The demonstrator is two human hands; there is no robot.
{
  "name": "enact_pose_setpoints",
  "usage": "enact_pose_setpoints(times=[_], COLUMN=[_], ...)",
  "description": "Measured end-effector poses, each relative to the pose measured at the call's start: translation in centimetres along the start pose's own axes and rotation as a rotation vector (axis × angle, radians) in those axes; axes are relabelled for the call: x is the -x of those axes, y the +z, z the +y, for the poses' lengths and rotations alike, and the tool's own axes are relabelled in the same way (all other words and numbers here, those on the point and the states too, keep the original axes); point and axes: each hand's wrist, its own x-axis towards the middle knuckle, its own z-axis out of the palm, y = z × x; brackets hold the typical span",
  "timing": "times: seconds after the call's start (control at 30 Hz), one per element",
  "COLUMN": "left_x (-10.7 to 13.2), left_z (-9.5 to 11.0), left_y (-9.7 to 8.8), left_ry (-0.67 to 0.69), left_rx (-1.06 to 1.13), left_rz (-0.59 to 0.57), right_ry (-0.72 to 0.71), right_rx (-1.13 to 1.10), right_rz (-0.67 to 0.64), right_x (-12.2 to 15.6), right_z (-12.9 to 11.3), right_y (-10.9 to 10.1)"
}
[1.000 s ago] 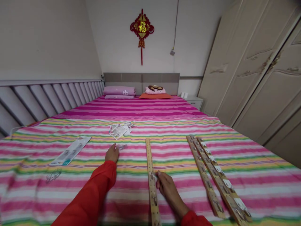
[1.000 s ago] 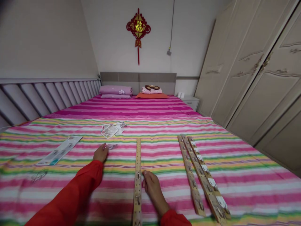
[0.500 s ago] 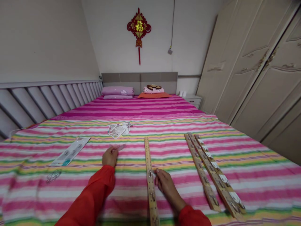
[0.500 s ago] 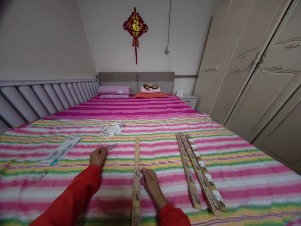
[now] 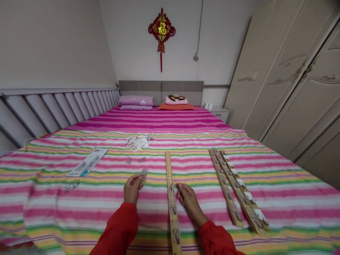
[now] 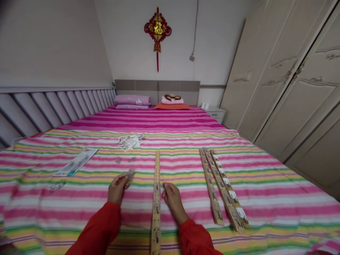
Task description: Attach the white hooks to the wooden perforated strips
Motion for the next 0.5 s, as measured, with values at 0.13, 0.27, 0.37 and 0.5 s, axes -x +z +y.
enact_pose_setpoints(times=[0.13, 0.27, 0.37, 0.5], left_x=[1.1, 1.8, 2.0, 2.7], left_z=[-1.4, -2.2, -2.4, -2.3], left_y=[0.3, 0.2, 0.0, -0.3], left_ry=[0.189, 0.522, 0.674, 0.766], left_rx=[-0.123, -0.326, -0.424, -0.555], left_rz=[-0.033, -0.057, -0.077, -0.124], right_ry=[-0.125, -0.201, -0.202, -0.200], right_rx=[0.055, 0.185, 0.228, 0.212], right_rz=[0.075, -0.012, -0.096, -0.085], right_x=[-0.1, 0.0, 0.2, 0.8], right_z=[-0.5, -1.5, -2.1, -2.3], right_y=[0.9, 3.4, 5.2, 5.9])
